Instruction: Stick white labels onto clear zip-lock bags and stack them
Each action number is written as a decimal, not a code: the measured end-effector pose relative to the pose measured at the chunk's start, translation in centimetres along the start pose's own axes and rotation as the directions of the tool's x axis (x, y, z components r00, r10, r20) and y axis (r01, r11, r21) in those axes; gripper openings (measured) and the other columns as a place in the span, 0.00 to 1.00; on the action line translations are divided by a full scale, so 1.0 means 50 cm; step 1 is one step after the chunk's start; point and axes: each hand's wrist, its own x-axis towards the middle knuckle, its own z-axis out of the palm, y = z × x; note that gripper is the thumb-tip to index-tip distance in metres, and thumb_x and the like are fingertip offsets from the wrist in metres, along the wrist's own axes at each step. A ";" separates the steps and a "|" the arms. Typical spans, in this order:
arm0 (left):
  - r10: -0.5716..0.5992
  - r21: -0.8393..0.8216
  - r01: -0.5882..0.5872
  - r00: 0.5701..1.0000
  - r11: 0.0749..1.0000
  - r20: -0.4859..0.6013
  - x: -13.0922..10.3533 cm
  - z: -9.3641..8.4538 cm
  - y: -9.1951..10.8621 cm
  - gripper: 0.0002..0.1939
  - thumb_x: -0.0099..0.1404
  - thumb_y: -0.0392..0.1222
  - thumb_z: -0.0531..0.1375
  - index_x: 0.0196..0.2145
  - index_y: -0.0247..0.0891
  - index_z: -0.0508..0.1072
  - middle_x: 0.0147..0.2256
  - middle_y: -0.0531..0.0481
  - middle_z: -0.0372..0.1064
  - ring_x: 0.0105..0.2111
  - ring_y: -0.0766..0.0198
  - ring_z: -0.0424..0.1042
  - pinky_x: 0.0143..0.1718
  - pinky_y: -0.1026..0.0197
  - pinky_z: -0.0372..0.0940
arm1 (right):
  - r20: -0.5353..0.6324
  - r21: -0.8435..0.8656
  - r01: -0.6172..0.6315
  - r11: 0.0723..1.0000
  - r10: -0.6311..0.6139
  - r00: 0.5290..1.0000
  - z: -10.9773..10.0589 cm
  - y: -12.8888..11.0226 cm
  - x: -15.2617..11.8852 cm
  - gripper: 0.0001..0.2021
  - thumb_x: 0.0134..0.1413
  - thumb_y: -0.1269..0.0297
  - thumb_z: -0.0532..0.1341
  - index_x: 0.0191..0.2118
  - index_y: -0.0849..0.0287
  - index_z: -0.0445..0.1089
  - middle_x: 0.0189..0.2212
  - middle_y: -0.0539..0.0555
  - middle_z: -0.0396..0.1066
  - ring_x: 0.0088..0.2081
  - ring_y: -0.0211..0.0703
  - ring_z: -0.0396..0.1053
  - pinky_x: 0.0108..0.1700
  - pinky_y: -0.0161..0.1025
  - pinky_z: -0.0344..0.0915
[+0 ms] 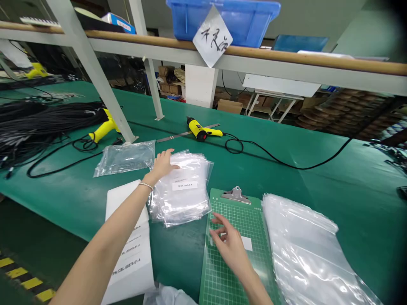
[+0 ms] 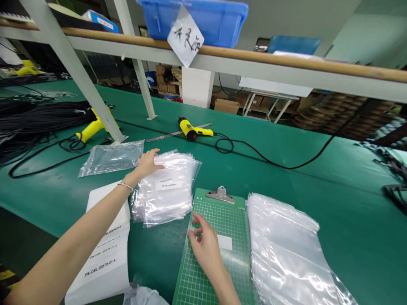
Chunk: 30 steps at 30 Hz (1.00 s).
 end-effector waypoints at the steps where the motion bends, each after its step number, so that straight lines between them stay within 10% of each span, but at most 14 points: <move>1: 0.007 0.053 -0.005 0.999 0.999 -0.035 -0.011 0.013 -0.007 0.32 0.52 0.40 0.62 0.53 0.33 0.56 0.53 0.32 0.55 0.55 0.40 0.52 0.51 0.40 0.51 | 0.027 -0.055 0.016 0.998 -0.014 1.000 -0.005 0.005 -0.007 0.21 0.53 0.59 0.55 0.52 0.57 0.63 0.43 0.60 0.69 0.30 0.42 0.69 0.27 0.38 0.66; 4: 0.060 0.141 -0.058 0.998 0.988 -0.011 -0.071 0.054 -0.022 0.31 0.62 0.43 0.53 0.59 0.32 0.49 0.61 0.32 0.40 0.61 0.43 0.38 0.56 0.38 0.37 | 0.054 -0.155 0.041 0.987 -0.033 0.998 -0.021 0.022 -0.028 0.18 0.56 0.57 0.52 0.49 0.57 0.67 0.38 0.59 0.70 0.32 0.45 0.70 0.30 0.38 0.67; 11: 0.100 0.103 -0.137 0.947 0.985 0.306 -0.159 0.105 -0.043 0.28 0.57 0.53 0.55 0.54 0.43 0.62 0.59 0.46 0.54 0.60 0.49 0.48 0.59 0.43 0.39 | 0.046 -0.206 0.085 0.975 -0.078 0.996 -0.028 0.023 -0.046 0.16 0.56 0.56 0.53 0.44 0.58 0.70 0.37 0.59 0.72 0.33 0.46 0.71 0.33 0.39 0.68; 16: -0.076 0.091 0.080 0.996 0.993 -0.052 -0.232 -0.015 -0.065 0.22 0.64 0.50 0.47 0.54 0.45 0.60 0.59 0.48 0.54 0.59 0.56 0.49 0.59 0.47 0.40 | 0.069 -0.171 0.105 0.980 -0.094 0.993 -0.035 0.030 -0.067 0.16 0.54 0.54 0.56 0.44 0.55 0.71 0.40 0.59 0.72 0.36 0.48 0.71 0.35 0.40 0.69; 19: -0.321 0.022 0.351 0.880 0.936 -0.350 -0.365 -0.096 -0.101 0.22 0.63 0.55 0.45 0.48 0.38 0.60 0.50 0.37 0.60 0.53 0.49 0.58 0.53 0.42 0.51 | 0.084 -0.032 0.015 0.999 -0.013 0.996 -0.025 0.048 -0.072 0.17 0.51 0.50 0.58 0.42 0.56 0.72 0.41 0.60 0.73 0.37 0.50 0.72 0.38 0.42 0.70; 23: -0.574 -0.187 0.547 0.725 0.816 -0.381 -0.548 -0.101 -0.135 0.30 0.52 0.65 0.51 0.41 0.37 0.57 0.32 0.43 0.65 0.32 0.49 0.70 0.32 0.44 0.65 | 0.296 0.232 -0.124 0.965 0.052 0.954 0.062 0.033 -0.063 0.20 0.51 0.49 0.58 0.44 0.59 0.70 0.42 0.62 0.73 0.39 0.48 0.72 0.43 0.44 0.69; 28: -0.662 -0.520 0.556 0.749 0.648 -0.024 -0.631 -0.055 -0.115 0.28 0.54 0.61 0.55 0.45 0.40 0.54 0.32 0.46 0.70 0.30 0.54 0.72 0.28 0.53 0.67 | 0.609 0.279 -0.195 0.940 -0.016 0.793 0.226 -0.016 -0.045 0.25 0.41 0.63 0.65 0.48 0.63 0.66 0.37 0.59 0.75 0.35 0.45 0.72 0.36 0.39 0.69; 30: -0.635 -0.378 0.555 0.763 0.741 -0.124 -0.629 -0.061 -0.095 0.26 0.55 0.58 0.56 0.45 0.39 0.60 0.39 0.42 0.68 0.37 0.50 0.70 0.34 0.49 0.65 | 0.614 0.276 -0.185 0.943 -0.025 0.789 0.270 -0.025 -0.042 0.12 0.41 0.65 0.63 0.35 0.64 0.71 0.22 0.53 0.73 0.23 0.40 0.69 0.26 0.36 0.65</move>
